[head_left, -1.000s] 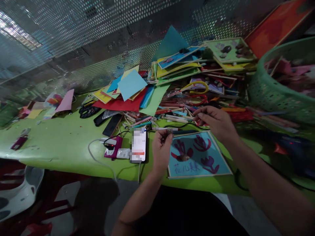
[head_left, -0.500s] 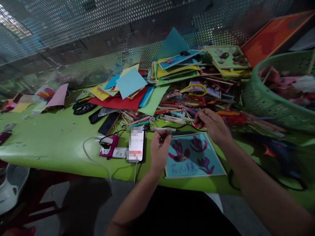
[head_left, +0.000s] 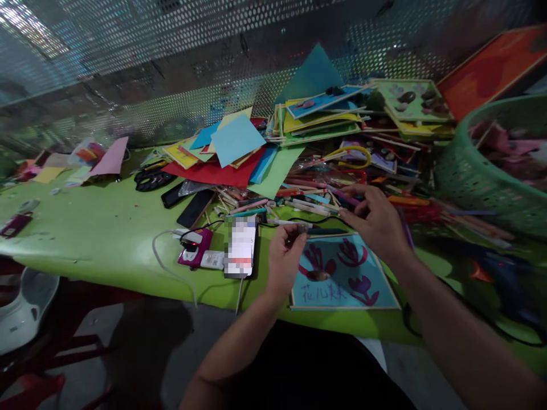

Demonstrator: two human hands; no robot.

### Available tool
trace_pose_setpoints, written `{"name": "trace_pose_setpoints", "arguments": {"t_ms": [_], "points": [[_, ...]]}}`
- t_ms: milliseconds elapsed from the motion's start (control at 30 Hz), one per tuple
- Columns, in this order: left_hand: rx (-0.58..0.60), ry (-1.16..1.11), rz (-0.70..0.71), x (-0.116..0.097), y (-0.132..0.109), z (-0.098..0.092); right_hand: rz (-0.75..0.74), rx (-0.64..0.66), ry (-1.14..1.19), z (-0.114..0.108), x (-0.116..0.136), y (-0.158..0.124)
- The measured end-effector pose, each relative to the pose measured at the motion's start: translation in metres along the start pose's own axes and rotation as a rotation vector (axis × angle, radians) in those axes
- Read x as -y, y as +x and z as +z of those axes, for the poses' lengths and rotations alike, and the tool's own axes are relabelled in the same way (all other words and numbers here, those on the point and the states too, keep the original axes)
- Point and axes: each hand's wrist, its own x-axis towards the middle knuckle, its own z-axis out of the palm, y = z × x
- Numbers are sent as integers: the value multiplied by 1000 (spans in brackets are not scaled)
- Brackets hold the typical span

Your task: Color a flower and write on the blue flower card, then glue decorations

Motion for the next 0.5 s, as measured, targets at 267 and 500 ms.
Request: {"name": "trace_pose_setpoints", "arguments": {"t_ms": [267,500], "points": [[52,121,63,-6,-4,4,-35,499,86,8,28,-17],[102,296,161,-2,-7,5,-92,557,-46,14,34,-22]]}}
